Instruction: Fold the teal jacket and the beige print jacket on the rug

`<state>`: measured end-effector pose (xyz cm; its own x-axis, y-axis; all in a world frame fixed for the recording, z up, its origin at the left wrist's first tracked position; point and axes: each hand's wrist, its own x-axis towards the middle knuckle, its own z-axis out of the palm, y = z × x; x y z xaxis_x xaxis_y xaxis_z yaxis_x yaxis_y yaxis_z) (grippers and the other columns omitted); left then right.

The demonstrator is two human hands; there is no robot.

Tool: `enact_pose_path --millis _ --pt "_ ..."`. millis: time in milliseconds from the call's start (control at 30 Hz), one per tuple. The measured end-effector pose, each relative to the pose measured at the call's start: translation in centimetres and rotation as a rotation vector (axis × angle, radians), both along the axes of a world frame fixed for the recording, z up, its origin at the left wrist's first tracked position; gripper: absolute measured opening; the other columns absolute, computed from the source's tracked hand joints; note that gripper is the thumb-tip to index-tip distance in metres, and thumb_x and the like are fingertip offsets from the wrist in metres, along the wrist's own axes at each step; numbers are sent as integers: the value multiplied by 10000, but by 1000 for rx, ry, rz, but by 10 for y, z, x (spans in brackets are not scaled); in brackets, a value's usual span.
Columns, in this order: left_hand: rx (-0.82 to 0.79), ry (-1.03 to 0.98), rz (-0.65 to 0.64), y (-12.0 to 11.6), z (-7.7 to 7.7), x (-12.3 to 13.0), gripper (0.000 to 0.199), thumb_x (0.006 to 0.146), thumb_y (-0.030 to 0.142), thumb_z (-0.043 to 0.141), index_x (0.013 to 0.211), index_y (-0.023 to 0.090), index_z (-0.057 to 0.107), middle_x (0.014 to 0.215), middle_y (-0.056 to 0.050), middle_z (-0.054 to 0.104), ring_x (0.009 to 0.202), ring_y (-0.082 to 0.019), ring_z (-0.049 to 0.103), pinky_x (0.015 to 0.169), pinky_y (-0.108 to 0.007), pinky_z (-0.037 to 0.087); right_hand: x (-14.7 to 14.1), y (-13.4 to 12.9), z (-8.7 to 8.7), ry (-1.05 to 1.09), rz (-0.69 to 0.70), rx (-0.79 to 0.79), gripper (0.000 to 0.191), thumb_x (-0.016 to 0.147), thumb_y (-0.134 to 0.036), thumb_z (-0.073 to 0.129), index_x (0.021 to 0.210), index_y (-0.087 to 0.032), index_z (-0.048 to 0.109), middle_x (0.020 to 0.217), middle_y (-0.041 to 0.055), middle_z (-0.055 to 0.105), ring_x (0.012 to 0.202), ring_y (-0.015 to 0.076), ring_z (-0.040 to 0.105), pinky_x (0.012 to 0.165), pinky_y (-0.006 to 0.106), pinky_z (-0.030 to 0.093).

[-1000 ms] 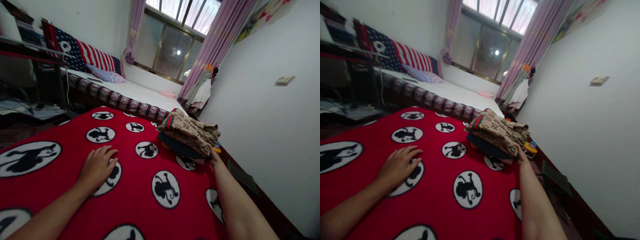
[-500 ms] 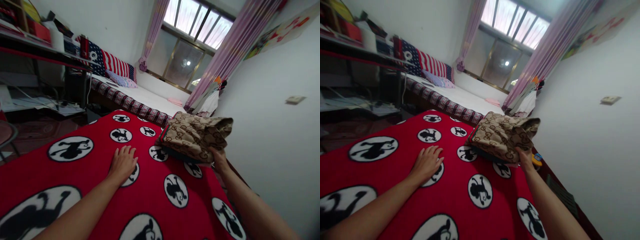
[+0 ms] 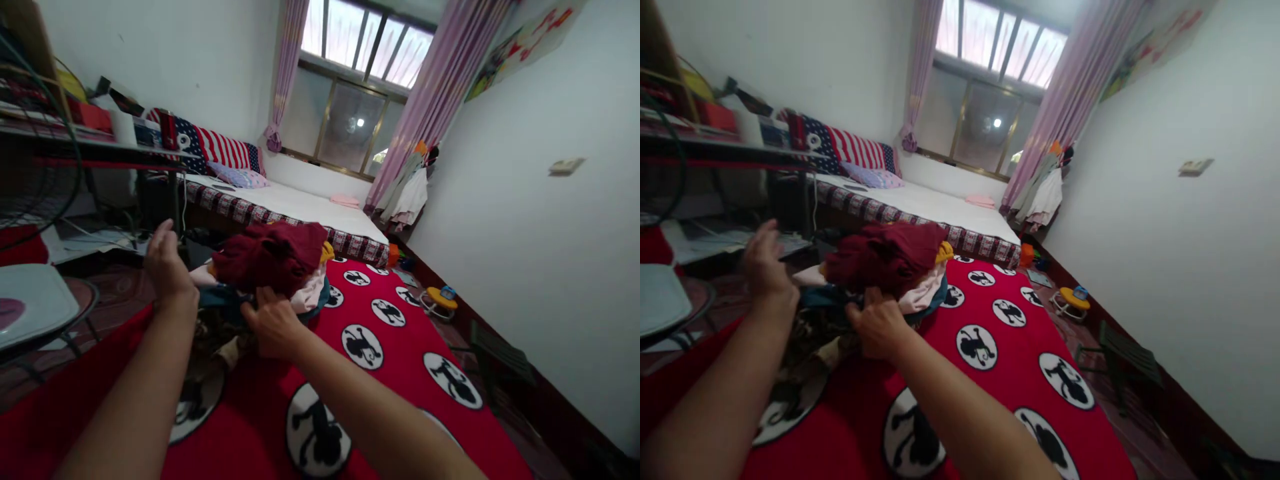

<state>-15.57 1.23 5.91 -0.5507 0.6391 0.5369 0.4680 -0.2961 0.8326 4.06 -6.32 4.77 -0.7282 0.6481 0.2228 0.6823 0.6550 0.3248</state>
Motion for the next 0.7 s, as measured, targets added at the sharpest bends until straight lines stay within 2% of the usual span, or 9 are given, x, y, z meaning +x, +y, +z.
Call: enact_pose_path --millis 100,200,267,333,433,500,567,633,700 --pt "11 163 -170 -14 13 23 524 977 440 316 1470 266 353 1489 -39 411 1332 -268 436 1033 -474 421 -1 -14 -12 97 -73 -7 529 633 -265 661 1131 -161 516 1126 188 548 1070 331 458 790 419 463" --pt "-118 464 -288 -22 5 67 658 853 555 559 1418 238 449 1491 -93 415 1369 -313 374 1102 -491 334 11 -30 -26 299 -102 -51 540 637 -264 652 1156 -183 524 1149 154 562 1136 340 441 902 470 430" --pt "-232 583 -266 -23 -4 90 707 783 605 619 1387 261 486 1487 -104 424 1391 -356 324 1122 -568 253 21 -44 -41 520 -77 -51 518 694 -272 622 1198 -233 507 1235 118 551 1217 335 418 1002 514 374" --pt "-264 633 -215 -23 -13 100 694 775 620 615 1376 297 490 1495 -86 417 1405 -368 289 1122 -617 200 32 -55 -58 798 -74 10 488 763 -282 586 1237 -290 471 1356 95 491 1312 335 363 1065 572 305" --pt "-220 655 -180 -24 -19 100 644 813 603 579 1381 320 474 1496 -67 414 1405 -340 298 1126 -609 199 51 -55 -77 1295 -223 79 469 853 -351 508 1304 -302 389 1459 119 380 1377 334 305 1063 618 298" --pt "-195 689 -187 -28 -22 94 624 837 585 556 1392 317 457 1497 -78 405 1409 -324 293 1128 -593 208 67 -44 -81 1629 -356 -39 503 877 -446 463 1336 -280 338 1473 131 355 1380 306 328 1057 562 354" --pt "-179 745 -230 -37 -26 88 686 832 600 552 1432 300 403 1512 -110 367 1427 -317 262 1132 -581 208 83 -27 -82 1923 -454 -283 536 860 -540 459 1314 -279 344 1451 117 396 1341 274 411 1013 475 437" --pt "-163 830 -308 -51 -33 82 890 746 673 608 1484 276 310 1537 -159 297 1446 -335 212 1136 -590 187 96 -9 -78 2120 -483 -569 563 806 -615 511 1249 -286 400 1358 99 513 1231 258 535 901 411 519" --pt "-135 928 -392 -65 -43 76 1178 571 751 694 1522 260 204 1560 -201 213 1454 -376 159 1132 -620 148 102 8 -72 2159 -415 -793 555 756 -635 576 1163 -267 486 1175 94 643 1058 261 641 762 385 562"
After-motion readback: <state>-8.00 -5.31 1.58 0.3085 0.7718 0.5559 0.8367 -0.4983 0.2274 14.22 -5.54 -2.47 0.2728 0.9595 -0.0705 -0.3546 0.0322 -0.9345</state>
